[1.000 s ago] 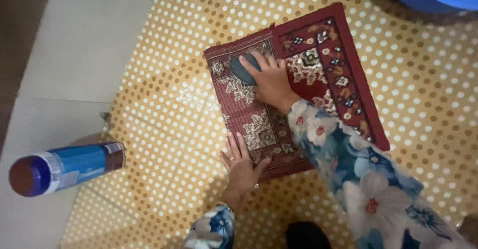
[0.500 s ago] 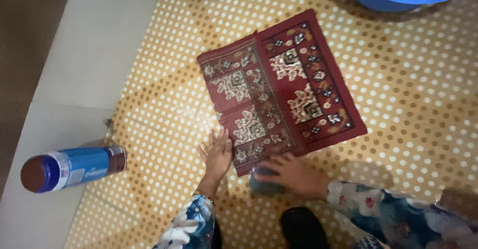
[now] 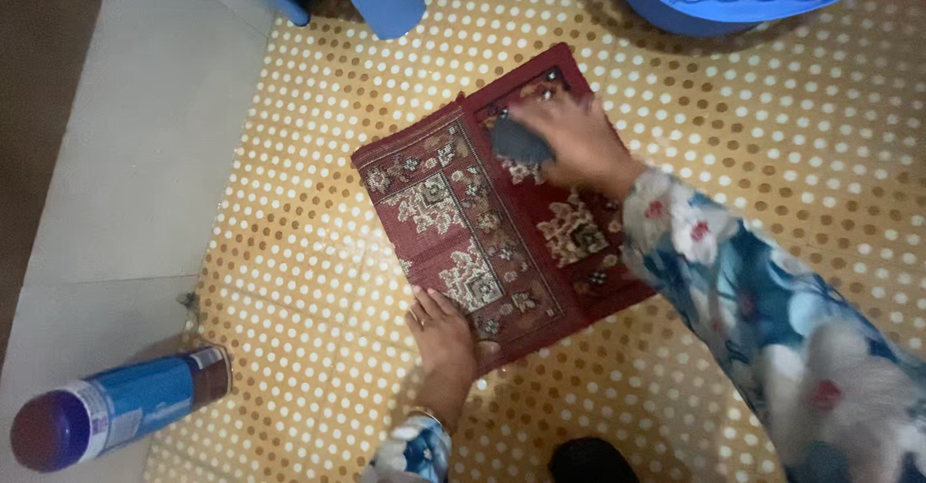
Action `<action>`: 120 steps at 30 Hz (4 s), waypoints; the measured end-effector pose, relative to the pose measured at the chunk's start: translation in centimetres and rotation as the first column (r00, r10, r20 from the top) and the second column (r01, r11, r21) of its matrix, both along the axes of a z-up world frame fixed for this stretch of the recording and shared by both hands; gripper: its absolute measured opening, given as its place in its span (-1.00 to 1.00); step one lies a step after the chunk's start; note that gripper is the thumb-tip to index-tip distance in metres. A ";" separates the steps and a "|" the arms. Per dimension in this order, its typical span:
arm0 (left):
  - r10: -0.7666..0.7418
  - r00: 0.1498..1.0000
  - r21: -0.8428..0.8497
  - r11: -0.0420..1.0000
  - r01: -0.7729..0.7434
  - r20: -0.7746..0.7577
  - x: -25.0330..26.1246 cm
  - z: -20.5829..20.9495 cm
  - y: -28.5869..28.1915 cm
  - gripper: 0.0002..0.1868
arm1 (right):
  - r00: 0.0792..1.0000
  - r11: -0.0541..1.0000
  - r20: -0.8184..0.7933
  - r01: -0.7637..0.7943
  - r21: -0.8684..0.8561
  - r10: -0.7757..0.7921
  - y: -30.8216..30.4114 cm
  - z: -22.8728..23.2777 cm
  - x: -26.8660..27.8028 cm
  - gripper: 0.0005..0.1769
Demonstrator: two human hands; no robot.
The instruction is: The person scrubs a small red patterned rug on a tiled floor using a brush. They repeatedly fold and unfold the rug to clean different sections, and at one point, they pour water from a blue cup onto the rug before continuing to scrub.
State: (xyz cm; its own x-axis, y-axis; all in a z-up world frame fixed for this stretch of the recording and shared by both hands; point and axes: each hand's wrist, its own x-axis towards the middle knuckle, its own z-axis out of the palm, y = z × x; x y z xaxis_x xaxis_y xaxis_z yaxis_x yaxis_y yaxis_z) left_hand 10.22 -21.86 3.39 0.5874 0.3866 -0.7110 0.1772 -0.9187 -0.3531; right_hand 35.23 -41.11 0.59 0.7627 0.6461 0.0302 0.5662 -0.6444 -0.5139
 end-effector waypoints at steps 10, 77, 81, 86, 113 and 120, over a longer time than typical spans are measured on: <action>-0.203 0.979 0.214 0.957 0.196 0.011 -1.0 -6.6 1.2 0.01 | 0.944 0.954 0.148 0.284 0.100 -0.296 6.8 -8.8 6.4 0.04; -0.325 0.854 -0.180 0.888 0.423 0.406 3.2 -4.8 -2.3 -0.36 | 0.979 0.994 -0.193 -0.077 -0.076 0.061 -17.2 -2.4 -22.9 -0.08; -0.084 0.837 -0.528 0.740 0.416 0.541 3.5 -6.6 -7.0 -0.47 | 0.969 0.984 -0.178 0.177 0.011 -0.172 -15.0 -0.5 -21.1 -0.08; 0.092 0.812 -0.591 0.734 0.336 0.576 4.1 -9.7 -7.9 -0.54 | 0.954 0.940 -0.146 0.216 -0.263 -0.260 -11.9 -1.6 -20.3 0.09; 0.531 0.444 -0.649 0.742 0.167 0.722 -16.3 -0.2 25.9 -0.67 | 0.982 0.994 0.171 -0.090 0.054 0.079 20.3 7.6 -20.3 -0.19; 0.649 0.520 -0.740 0.671 -0.049 0.555 -18.3 -4.0 27.6 -0.40 | 0.995 0.975 0.055 0.068 0.209 -0.081 27.9 2.2 -35.5 0.03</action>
State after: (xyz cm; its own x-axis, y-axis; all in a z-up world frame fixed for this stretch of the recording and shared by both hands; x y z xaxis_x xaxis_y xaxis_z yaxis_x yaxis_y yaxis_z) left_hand -8.03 5.71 -0.62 0.8929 0.3869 -0.2303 0.4380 -0.6279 0.6434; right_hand -0.29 -13.25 2.82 0.8009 0.5621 0.2064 0.5557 -0.5694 -0.6057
